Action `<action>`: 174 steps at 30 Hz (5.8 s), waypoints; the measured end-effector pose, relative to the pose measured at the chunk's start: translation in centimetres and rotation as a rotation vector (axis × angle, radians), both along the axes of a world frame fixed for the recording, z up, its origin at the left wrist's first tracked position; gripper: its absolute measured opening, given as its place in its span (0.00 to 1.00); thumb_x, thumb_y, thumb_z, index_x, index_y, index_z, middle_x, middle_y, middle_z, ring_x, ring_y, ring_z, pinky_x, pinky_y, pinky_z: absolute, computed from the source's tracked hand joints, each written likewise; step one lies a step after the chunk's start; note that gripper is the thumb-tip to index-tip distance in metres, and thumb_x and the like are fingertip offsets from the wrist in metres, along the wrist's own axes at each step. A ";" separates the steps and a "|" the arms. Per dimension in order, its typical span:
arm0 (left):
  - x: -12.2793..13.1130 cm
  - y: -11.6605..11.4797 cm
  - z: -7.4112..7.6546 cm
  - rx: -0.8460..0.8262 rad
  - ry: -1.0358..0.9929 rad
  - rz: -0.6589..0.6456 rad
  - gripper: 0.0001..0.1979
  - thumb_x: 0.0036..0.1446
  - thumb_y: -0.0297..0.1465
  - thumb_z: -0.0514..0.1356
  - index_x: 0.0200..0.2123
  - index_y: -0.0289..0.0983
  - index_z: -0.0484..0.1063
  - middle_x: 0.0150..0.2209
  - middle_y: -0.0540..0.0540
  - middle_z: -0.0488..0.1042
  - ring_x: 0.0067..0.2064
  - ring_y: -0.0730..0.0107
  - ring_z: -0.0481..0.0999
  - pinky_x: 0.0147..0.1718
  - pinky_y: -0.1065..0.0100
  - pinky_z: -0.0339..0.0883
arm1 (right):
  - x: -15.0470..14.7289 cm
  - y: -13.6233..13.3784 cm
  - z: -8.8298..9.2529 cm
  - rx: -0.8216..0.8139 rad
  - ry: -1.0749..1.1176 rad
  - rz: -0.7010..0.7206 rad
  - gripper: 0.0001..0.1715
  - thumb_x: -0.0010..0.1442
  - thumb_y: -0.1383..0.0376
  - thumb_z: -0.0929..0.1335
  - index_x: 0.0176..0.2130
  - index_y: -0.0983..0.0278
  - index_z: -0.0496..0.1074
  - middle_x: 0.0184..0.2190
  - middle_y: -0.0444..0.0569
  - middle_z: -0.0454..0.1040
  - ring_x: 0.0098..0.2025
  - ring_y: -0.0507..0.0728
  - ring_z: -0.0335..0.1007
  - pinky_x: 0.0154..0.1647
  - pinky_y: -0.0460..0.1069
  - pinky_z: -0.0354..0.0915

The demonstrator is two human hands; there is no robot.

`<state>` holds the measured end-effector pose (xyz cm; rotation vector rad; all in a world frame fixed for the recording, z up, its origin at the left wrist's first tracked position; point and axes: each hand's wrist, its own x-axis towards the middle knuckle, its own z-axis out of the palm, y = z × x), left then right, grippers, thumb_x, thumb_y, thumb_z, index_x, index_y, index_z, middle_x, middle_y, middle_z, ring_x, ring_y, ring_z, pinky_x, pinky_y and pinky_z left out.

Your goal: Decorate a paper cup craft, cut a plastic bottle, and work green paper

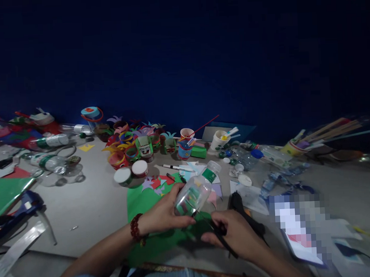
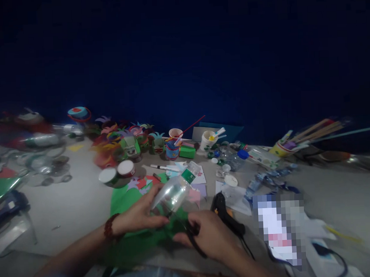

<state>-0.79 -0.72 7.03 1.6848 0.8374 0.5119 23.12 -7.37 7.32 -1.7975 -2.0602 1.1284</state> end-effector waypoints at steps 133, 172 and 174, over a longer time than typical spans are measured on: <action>-0.2 1.3 -1.8 -0.220 -0.164 -0.186 0.38 0.50 0.42 0.71 0.61 0.38 0.62 0.54 0.41 0.72 0.51 0.55 0.73 0.49 0.59 0.69 | 1.3 0.1 -2.5 -0.010 0.100 0.046 0.31 0.49 0.48 0.75 0.21 0.61 0.54 0.19 0.37 0.53 0.24 0.49 0.48 0.22 0.44 0.43; 0.7 -0.1 -2.6 -0.230 -0.184 -0.033 0.39 0.50 0.46 0.69 0.61 0.39 0.61 0.53 0.41 0.71 0.52 0.53 0.71 0.52 0.58 0.65 | 1.8 0.4 -1.5 -0.144 0.266 -0.032 0.32 0.47 0.48 0.74 0.19 0.60 0.53 0.17 0.36 0.50 0.22 0.49 0.46 0.21 0.45 0.43; 0.6 -0.2 -2.4 -0.152 -0.147 -0.008 0.38 0.51 0.45 0.69 0.61 0.39 0.61 0.55 0.41 0.70 0.55 0.52 0.69 0.55 0.57 0.63 | 1.9 0.3 -1.2 -0.114 0.208 -0.046 0.30 0.47 0.51 0.75 0.19 0.60 0.53 0.18 0.36 0.50 0.23 0.49 0.47 0.21 0.45 0.43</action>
